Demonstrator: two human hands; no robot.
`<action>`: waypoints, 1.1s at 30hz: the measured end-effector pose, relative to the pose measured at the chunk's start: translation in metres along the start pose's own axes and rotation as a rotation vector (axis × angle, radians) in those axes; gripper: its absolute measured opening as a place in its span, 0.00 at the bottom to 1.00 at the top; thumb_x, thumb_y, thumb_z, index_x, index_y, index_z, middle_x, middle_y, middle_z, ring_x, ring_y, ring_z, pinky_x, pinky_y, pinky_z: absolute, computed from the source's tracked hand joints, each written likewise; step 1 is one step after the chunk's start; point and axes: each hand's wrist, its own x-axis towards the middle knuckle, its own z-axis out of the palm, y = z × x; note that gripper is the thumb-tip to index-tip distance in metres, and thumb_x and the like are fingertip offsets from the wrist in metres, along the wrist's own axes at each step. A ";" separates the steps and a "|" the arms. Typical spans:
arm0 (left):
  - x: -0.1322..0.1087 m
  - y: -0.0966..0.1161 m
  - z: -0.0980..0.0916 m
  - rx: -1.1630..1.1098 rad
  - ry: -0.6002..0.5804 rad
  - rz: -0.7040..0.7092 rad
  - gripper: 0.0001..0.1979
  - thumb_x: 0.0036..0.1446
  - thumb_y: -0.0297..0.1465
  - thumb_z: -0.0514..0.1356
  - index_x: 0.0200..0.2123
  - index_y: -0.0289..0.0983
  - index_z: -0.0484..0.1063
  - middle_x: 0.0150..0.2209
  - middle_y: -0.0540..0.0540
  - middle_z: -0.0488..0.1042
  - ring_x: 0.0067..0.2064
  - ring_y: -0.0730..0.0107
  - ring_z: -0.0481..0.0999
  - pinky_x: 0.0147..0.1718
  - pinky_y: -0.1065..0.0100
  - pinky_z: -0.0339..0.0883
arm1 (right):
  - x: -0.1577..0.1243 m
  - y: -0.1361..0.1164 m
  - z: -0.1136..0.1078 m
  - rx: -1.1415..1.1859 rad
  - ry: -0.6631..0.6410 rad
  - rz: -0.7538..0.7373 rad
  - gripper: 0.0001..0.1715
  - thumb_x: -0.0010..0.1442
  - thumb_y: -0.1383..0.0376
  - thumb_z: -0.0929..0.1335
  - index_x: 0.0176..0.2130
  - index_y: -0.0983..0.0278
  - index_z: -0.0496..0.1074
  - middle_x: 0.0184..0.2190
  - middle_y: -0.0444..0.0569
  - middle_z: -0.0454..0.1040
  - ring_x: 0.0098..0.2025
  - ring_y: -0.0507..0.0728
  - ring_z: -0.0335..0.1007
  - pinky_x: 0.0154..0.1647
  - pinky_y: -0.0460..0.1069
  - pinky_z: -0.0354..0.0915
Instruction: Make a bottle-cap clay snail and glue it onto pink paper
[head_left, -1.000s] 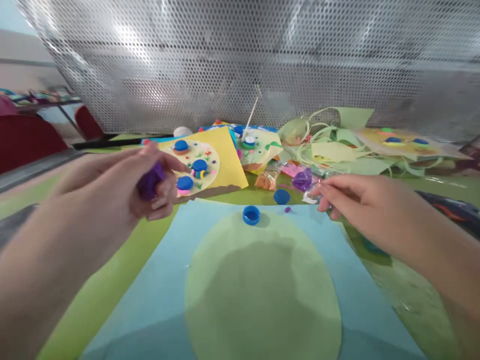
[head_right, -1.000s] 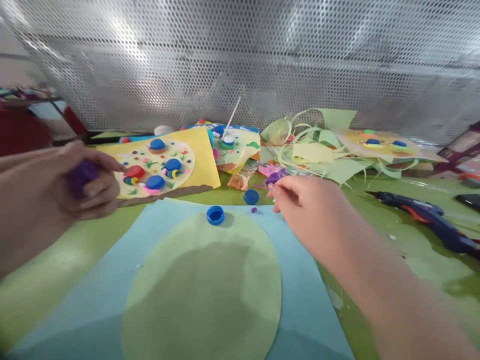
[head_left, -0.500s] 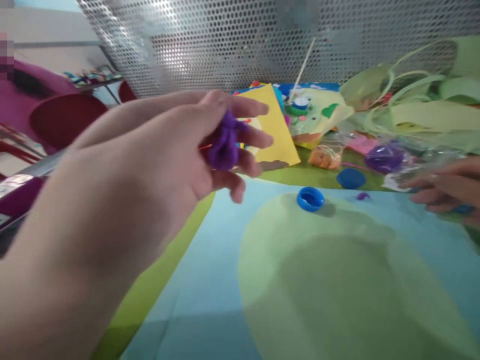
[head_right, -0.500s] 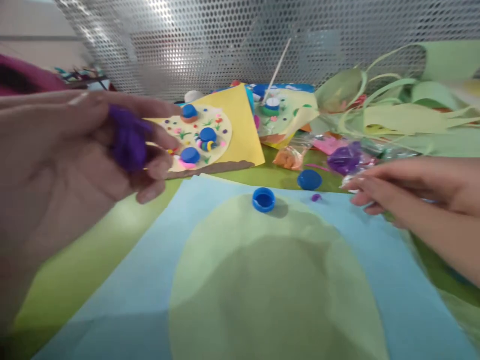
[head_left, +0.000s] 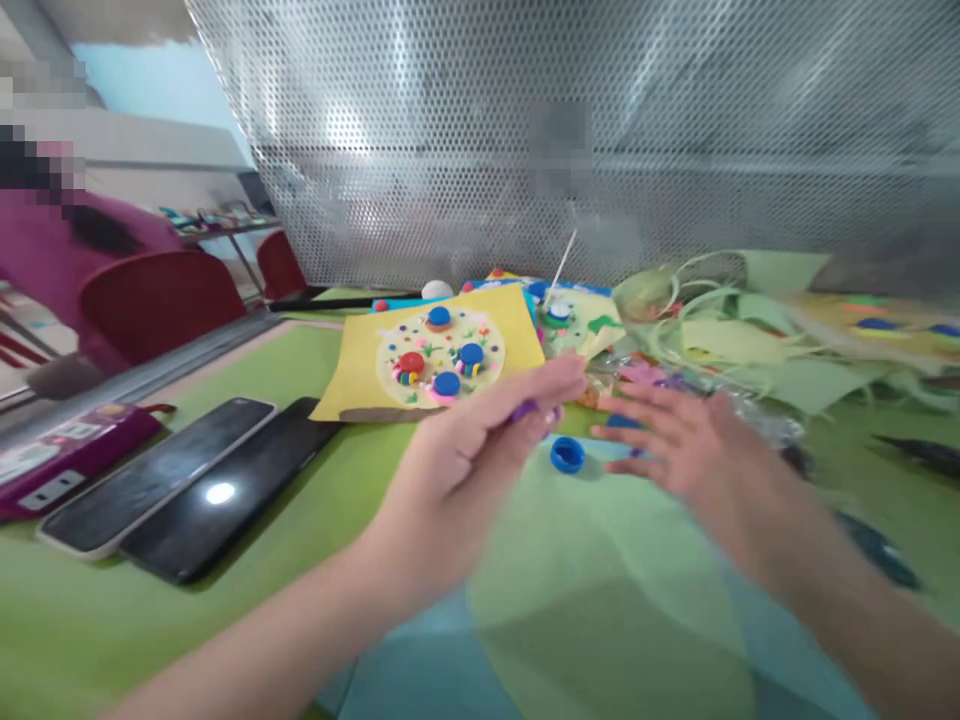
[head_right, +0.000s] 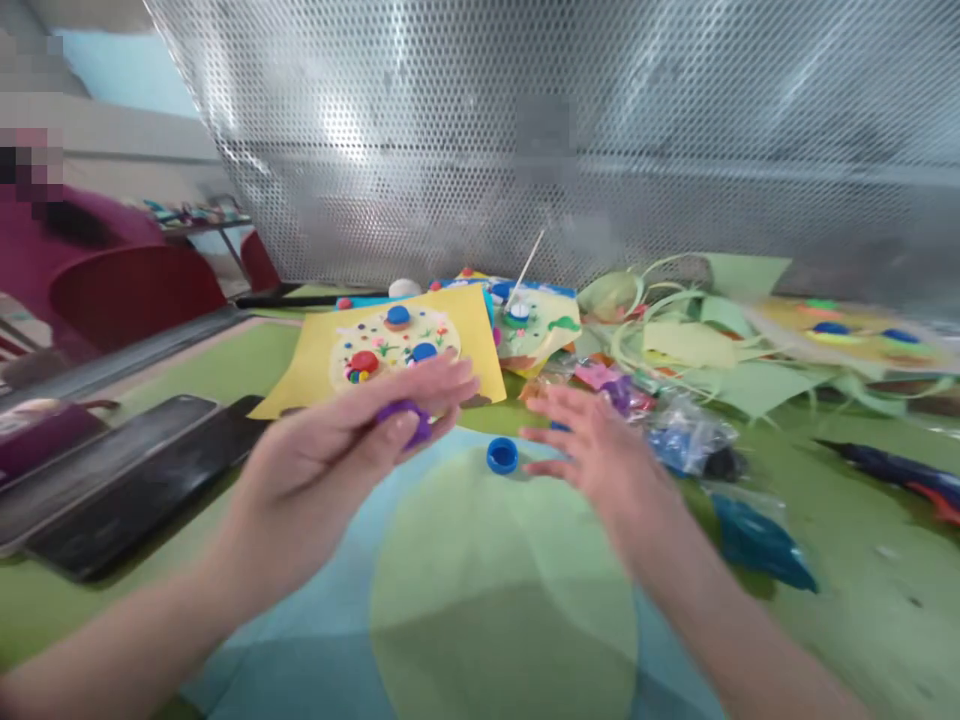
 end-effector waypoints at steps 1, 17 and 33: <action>-0.003 -0.001 0.006 0.016 -0.031 0.054 0.16 0.61 0.29 0.52 0.51 0.45 0.68 0.55 0.54 0.68 0.55 0.64 0.68 0.54 0.62 0.64 | -0.001 0.002 0.013 0.124 0.005 0.053 0.29 0.57 0.44 0.60 0.46 0.62 0.67 0.53 0.57 0.67 0.47 0.63 0.70 0.41 0.56 0.69; -0.026 -0.021 0.036 0.910 -0.366 0.603 0.33 0.64 0.43 0.39 0.64 0.34 0.28 0.64 0.36 0.45 0.65 0.52 0.41 0.59 0.40 0.28 | -0.034 -0.007 0.060 0.573 0.074 0.082 0.31 0.56 0.43 0.54 0.45 0.59 0.68 0.52 0.50 0.69 0.56 0.60 0.62 0.54 0.57 0.62; -0.037 -0.026 0.036 0.819 -0.380 0.839 0.46 0.56 0.55 0.35 0.62 0.26 0.18 0.64 0.26 0.42 0.64 0.43 0.42 0.60 0.47 0.39 | -0.037 0.001 0.063 0.581 -0.441 0.045 0.36 0.56 0.41 0.56 0.52 0.61 0.66 0.55 0.53 0.66 0.60 0.59 0.56 0.56 0.57 0.55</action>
